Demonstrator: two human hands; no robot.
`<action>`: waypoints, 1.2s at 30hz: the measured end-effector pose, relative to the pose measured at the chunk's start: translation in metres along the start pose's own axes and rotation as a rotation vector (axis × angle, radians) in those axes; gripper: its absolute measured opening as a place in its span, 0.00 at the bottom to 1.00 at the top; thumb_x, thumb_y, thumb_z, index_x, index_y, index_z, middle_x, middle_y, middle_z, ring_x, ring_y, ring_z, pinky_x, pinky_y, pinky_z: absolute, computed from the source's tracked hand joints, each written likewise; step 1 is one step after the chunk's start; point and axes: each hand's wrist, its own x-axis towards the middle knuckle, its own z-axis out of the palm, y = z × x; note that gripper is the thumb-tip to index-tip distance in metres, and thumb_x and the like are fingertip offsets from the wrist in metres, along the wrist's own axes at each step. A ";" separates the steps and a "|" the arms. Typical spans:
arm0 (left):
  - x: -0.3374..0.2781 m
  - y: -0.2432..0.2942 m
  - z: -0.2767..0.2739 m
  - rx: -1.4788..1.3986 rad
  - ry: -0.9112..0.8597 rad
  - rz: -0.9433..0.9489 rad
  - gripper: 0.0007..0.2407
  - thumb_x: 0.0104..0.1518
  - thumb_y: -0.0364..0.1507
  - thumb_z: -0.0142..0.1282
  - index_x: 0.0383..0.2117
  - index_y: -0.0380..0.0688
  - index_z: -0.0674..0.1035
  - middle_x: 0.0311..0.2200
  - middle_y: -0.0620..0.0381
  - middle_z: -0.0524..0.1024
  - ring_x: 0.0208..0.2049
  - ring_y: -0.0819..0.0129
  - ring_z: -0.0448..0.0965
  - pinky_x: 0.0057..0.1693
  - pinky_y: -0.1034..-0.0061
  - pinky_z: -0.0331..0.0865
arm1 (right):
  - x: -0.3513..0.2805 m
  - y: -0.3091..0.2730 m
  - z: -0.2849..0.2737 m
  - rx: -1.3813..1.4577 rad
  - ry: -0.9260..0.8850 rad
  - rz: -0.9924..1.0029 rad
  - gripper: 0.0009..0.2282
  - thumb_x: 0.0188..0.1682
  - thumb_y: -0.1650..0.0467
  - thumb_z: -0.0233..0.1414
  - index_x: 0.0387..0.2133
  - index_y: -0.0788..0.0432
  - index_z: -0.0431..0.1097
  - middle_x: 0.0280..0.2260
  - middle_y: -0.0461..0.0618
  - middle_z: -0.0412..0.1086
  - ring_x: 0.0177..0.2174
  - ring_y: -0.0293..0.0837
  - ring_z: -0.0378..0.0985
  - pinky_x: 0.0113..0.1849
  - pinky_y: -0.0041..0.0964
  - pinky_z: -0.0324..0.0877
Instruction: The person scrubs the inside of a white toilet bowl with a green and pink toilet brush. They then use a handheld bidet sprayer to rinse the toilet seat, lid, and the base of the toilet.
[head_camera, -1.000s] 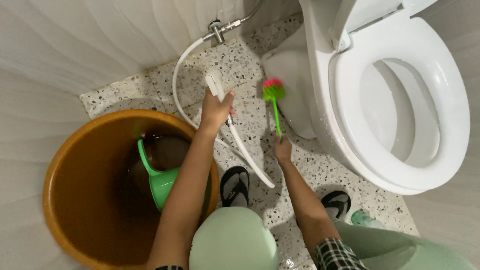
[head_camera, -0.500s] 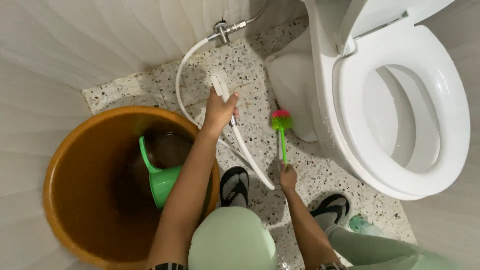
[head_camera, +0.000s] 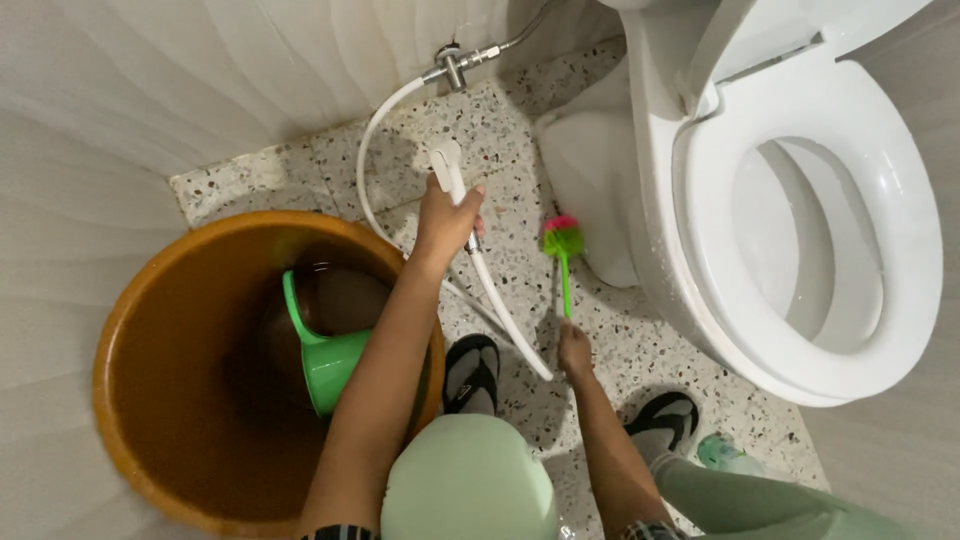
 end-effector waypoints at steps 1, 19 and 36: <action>-0.001 -0.001 0.000 0.001 0.005 -0.001 0.18 0.57 0.25 0.59 0.46 0.29 0.62 0.24 0.51 0.74 0.16 0.69 0.76 0.23 0.71 0.75 | -0.007 0.004 0.000 -0.003 -0.005 0.000 0.21 0.57 0.55 0.42 0.45 0.62 0.68 0.18 0.48 0.63 0.13 0.41 0.60 0.18 0.42 0.58; 0.001 -0.003 0.002 -0.022 -0.022 0.066 0.15 0.57 0.23 0.58 0.44 0.29 0.65 0.21 0.52 0.73 0.15 0.70 0.75 0.22 0.71 0.73 | 0.071 -0.069 0.010 -0.425 0.232 -0.515 0.25 0.60 0.57 0.41 0.31 0.70 0.70 0.29 0.70 0.71 0.32 0.67 0.73 0.37 0.59 0.66; 0.009 -0.020 0.004 -0.064 -0.033 0.030 0.19 0.57 0.24 0.59 0.48 0.31 0.62 0.25 0.50 0.73 0.16 0.68 0.75 0.22 0.70 0.75 | 0.012 -0.151 0.040 -0.169 0.412 -0.657 0.22 0.60 0.59 0.40 0.31 0.68 0.69 0.23 0.66 0.68 0.26 0.64 0.71 0.33 0.58 0.66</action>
